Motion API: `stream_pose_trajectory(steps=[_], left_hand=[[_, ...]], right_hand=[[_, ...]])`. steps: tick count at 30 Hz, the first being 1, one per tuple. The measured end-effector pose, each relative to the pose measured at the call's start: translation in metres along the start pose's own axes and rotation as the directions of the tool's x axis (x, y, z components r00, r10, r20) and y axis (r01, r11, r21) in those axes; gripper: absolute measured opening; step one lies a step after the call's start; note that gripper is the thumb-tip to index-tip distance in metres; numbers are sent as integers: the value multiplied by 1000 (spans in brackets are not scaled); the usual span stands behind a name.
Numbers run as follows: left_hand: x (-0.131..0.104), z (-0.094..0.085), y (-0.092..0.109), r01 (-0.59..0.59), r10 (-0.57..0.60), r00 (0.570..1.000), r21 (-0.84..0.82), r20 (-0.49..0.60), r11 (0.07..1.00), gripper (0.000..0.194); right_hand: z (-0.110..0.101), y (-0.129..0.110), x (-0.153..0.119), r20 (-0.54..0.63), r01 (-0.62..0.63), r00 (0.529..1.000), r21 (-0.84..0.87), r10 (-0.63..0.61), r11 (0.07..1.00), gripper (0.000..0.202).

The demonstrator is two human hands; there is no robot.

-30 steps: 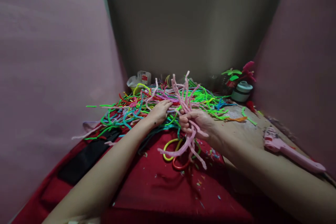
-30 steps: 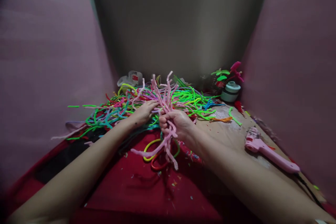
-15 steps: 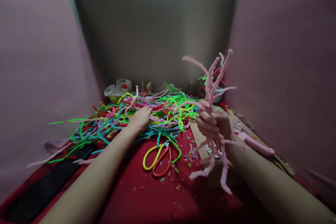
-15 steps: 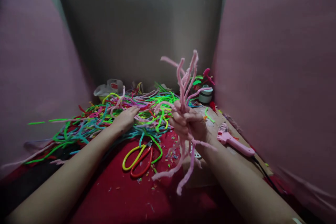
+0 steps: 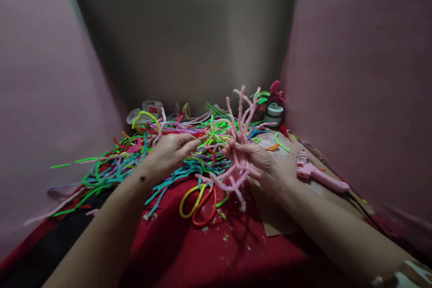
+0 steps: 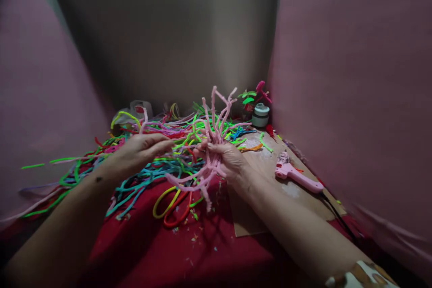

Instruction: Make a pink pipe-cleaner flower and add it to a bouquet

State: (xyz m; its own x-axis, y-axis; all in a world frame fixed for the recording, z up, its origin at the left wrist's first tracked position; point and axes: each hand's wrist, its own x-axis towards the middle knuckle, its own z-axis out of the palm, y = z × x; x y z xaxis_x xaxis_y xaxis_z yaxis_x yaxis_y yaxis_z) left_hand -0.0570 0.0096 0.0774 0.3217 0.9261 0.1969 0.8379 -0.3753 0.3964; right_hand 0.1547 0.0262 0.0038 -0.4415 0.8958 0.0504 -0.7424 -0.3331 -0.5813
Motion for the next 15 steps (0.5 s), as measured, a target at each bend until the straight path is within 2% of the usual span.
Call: stream_pose_trajectory(steps=[1, 2, 4, 7, 10, 15], left_hand=[[-5, 10, 13, -7, 23, 995, -166, 94, 986, 38], [-8, 22, 23, -4, 46, 989, -293, 138, 956, 39], [-9, 47, 33, -39, 81, 992, -377, 97, 926, 35], [-3, 76, 32, -31, 80, 994, -481, 80, 876, 22], [0, 86, 28, 81, 14, 990, -635, 143, 769, 20], [-3, 85, 35, 203, -86, 978, -754, 192, 625, 27]], right_hand=[[1, 3, 0, -17, 10, 1000, 22, -9, 1000, 20], [2, 6, 0, -23, -2, 1000, 42, 3, 999, 20], [3, 9, 0, -8, -72, 997, 68, 73, 995, 21], [3, 13, -1, 32, -114, 993, 73, 112, 991, 24], [1, 16, -1, 20, -81, 997, 64, 80, 995, 24], [-1, 22, 0, -50, -47, 997, 72, 51, 996, 22]])
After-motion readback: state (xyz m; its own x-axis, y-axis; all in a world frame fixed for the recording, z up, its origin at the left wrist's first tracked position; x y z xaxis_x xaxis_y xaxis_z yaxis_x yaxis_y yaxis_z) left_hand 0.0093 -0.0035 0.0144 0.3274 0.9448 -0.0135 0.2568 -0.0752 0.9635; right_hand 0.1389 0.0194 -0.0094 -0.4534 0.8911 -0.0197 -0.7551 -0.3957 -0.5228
